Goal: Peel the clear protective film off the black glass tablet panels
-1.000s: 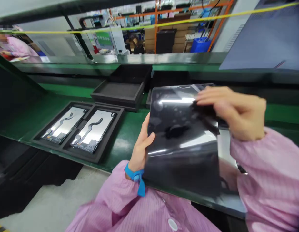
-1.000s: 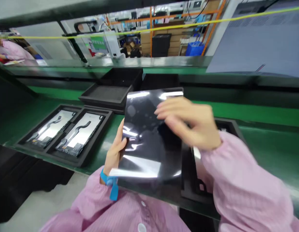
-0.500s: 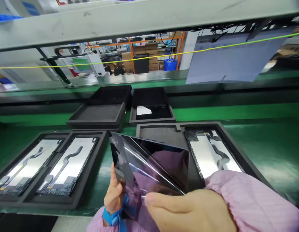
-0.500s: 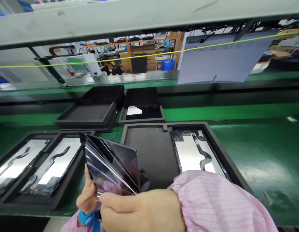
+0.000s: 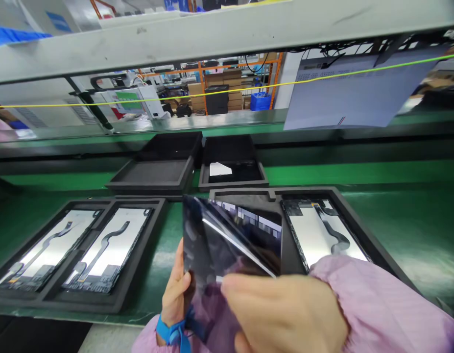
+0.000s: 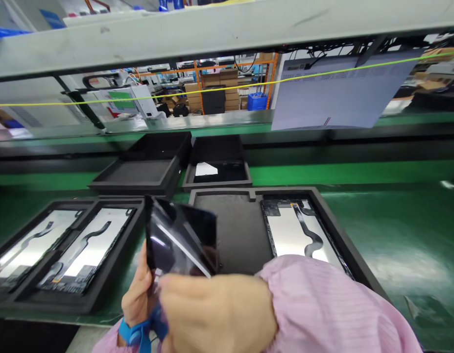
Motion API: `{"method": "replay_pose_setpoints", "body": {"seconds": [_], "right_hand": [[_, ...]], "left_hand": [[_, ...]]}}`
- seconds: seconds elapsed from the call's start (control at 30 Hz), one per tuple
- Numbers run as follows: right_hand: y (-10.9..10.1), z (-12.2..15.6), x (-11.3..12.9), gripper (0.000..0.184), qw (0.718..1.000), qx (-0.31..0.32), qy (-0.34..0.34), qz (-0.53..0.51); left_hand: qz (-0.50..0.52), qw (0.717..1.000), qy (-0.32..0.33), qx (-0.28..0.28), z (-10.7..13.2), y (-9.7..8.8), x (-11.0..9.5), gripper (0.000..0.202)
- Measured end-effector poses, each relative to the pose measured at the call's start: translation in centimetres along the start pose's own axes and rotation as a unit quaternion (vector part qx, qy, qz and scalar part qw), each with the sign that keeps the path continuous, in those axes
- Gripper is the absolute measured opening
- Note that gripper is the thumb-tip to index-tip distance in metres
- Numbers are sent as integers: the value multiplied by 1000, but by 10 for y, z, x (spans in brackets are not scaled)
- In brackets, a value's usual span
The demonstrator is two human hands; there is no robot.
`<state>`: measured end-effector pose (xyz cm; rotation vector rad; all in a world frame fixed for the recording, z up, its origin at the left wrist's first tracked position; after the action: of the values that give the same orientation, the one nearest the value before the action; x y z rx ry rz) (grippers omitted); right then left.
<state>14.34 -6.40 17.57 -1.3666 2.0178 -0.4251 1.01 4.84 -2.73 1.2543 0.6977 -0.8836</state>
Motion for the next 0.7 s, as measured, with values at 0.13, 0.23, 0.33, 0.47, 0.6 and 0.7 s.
{"method": "replay_pose_setpoints", "body": {"seconds": [0.13,0.23,0.33,0.47,0.6,0.7], "right_hand": [[3,27,-74,19,982,3,176,63],[16,64,-125,26,944,58,306,109],[47,88,-155,32,907,132,393,66],[117,68,-182,33,886,205,416,-2],[212,27,-220,39,876,263,404,-13],[272,13,-245,38,863,305,404,0]], "left_hand": [[-89,994,46,31,-8,14,-17,47],[-121,992,33,6,-12,-2,-20,51],[-131,988,70,-37,-10,-26,-41,62],[-111,974,151,-123,1,-55,-90,68],[-66,947,185,-255,21,-103,-127,69],[-70,916,231,-321,50,-151,-149,69]]}}
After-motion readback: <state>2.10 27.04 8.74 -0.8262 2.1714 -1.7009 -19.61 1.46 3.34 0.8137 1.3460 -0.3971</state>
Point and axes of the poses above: each hand's wrist, its own z-axis away from the middle knuckle, its own y-axis out of the palm, x = y × z, the point moved 10 cm from there along -z, towards the middle knuckle
